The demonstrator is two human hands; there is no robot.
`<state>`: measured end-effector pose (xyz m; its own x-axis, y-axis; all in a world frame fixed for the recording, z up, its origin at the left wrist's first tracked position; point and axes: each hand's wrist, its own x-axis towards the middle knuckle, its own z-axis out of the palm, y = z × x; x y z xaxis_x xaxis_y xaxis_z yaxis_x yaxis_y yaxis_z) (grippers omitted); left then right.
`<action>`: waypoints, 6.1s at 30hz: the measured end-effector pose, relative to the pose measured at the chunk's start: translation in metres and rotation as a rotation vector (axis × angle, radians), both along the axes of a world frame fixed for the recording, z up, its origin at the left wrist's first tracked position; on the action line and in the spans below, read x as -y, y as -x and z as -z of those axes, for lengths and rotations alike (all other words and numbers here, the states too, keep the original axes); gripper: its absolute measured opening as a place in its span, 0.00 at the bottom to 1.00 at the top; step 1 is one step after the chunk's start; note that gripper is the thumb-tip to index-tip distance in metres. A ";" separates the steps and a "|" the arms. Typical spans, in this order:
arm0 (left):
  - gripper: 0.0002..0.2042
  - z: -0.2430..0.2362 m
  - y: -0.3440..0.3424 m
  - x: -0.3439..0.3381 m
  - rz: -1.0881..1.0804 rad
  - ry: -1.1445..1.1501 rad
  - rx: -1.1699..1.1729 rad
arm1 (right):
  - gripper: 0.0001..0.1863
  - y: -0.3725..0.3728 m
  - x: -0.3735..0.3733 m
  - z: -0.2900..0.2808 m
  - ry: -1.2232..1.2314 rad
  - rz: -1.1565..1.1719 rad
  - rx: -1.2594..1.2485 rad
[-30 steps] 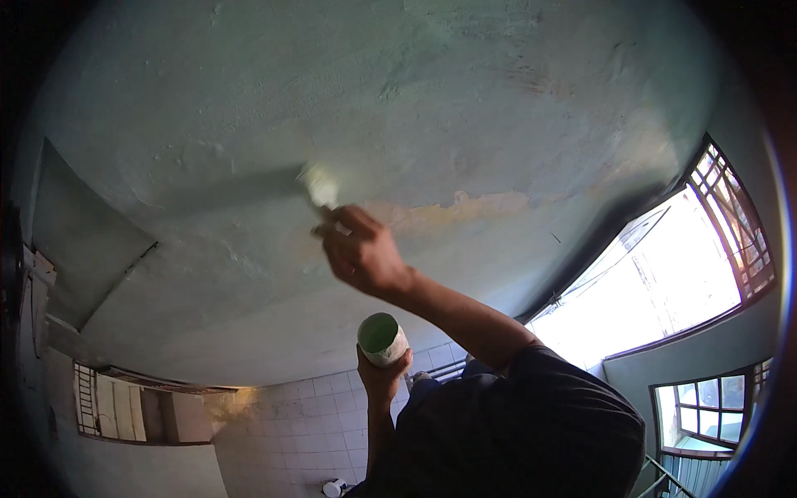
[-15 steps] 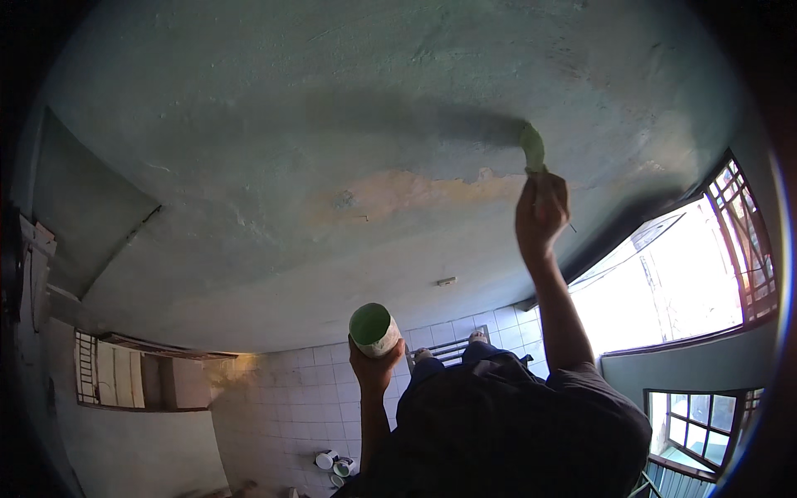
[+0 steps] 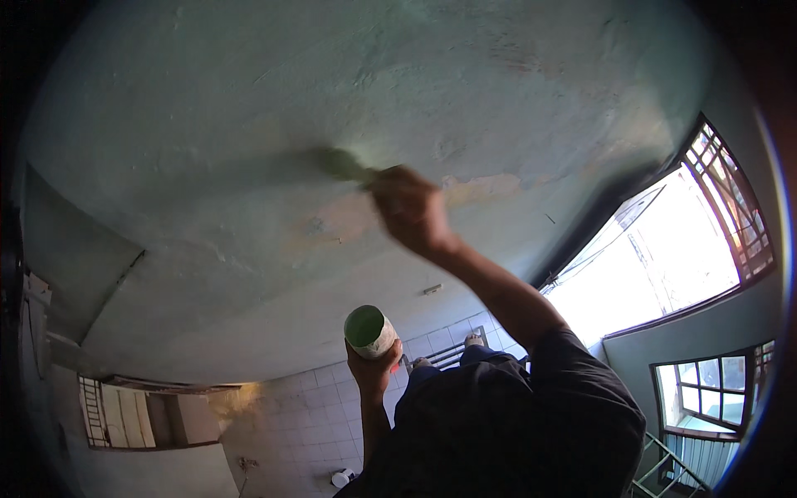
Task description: Painting a ceiling with a brush while holding a container of paint.
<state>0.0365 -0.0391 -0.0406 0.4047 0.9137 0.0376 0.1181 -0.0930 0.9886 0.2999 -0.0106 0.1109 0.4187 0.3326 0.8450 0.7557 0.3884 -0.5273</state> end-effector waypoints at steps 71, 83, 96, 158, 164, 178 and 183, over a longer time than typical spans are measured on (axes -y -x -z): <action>0.38 -0.013 -0.071 -0.022 0.210 -0.126 -0.059 | 0.05 -0.095 0.076 -0.051 -0.159 0.383 -0.280; 0.37 -0.005 -0.061 -0.022 0.192 -0.096 -0.048 | 0.11 0.030 -0.015 -0.085 -0.179 0.122 0.254; 0.37 -0.003 -0.051 -0.015 0.188 -0.089 -0.042 | 0.07 -0.126 0.088 -0.066 -0.351 0.661 -0.193; 0.36 0.027 0.040 -0.008 -0.095 -0.158 -0.036 | 0.07 0.032 0.037 0.097 0.326 -0.170 -0.162; 0.37 0.017 0.033 -0.016 0.104 -0.139 -0.044 | 0.05 0.013 0.079 0.060 0.612 -0.614 -0.232; 0.45 0.026 0.017 -0.006 0.365 -0.006 0.083 | 0.07 0.041 0.103 -0.006 1.060 -0.790 0.147; 0.46 0.026 0.013 0.003 0.397 0.076 0.088 | 0.09 0.058 0.097 -0.001 0.959 -0.763 0.196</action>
<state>0.0235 -0.0416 -0.0670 0.7247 0.6885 0.0264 0.0022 -0.0407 0.9992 0.2416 -0.1080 0.1115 -0.2594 0.9537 0.1524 0.6039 0.2833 -0.7450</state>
